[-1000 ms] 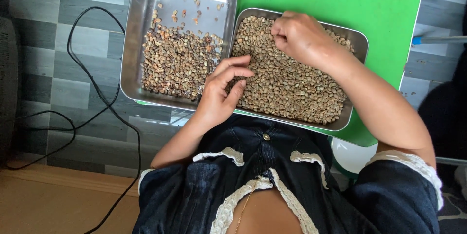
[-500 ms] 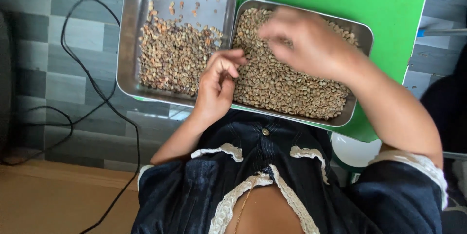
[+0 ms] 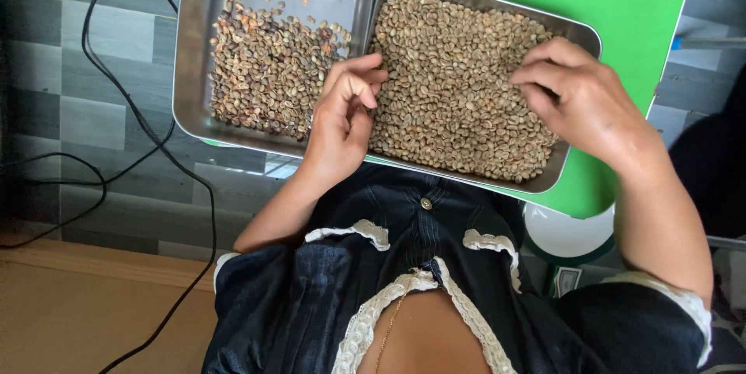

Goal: A person manually sorts green coffee beans by picking them out of one metal tray and placing them into another on a small green table.

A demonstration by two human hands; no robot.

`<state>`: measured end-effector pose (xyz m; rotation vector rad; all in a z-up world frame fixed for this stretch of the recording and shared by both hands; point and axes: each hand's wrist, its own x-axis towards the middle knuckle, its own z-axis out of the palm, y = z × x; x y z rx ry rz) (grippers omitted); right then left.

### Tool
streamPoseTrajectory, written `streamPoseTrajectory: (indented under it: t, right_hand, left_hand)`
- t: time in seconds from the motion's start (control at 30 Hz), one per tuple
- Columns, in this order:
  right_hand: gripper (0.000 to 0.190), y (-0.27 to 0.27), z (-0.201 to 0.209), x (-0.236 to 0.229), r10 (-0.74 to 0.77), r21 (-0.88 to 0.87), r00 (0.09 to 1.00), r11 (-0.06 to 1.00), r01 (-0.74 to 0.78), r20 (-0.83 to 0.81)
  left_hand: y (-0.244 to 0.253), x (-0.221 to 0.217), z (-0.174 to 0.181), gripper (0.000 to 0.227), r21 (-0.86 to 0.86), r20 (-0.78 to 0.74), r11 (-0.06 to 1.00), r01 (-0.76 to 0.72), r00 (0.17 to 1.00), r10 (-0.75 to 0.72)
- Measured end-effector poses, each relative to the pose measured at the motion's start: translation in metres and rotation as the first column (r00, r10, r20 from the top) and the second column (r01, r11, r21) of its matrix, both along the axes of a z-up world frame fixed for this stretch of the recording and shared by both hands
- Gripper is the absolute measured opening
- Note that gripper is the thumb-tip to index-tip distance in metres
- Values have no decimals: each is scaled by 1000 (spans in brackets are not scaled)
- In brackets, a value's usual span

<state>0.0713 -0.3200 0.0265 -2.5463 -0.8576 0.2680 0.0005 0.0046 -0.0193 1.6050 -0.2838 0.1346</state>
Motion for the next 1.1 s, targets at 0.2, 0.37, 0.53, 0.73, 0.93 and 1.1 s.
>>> streamPoseTrajectory:
  t: [0.2,0.37,0.53,0.73,0.93,1.1]
  right_hand:
    - [25,44,-7,13,66,101,998,993,-63,-24]
    - [19,79,-9,21,186,21,982,982,-186,-24]
    - [14,86,-25,21,211,-111,977,970,-214,-45]
    - [17,55,-17,15,176,-297,984,942,-160,29]
    - [20,34,22,-8,53,-105,979,994,-33,195]
    - [15,44,-14,0,102,-74,995,992,-101,9]
  left_hand:
    - [1,0,0,29,19,-17,1000,13,1000,-12]
    - [1,-2,-3,28,3,-18,1000,21,1000,-21]
    - [0,-1,-3,28,-18,-18,1000,10,1000,-10]
    - [0,-3,-5,27,-45,-17,999,10,1000,-11]
    - [0,-5,1,30,21,-102,999,28,994,-26]
    - [-2,-3,-2,25,-18,-14,1000,1,1000,-1]
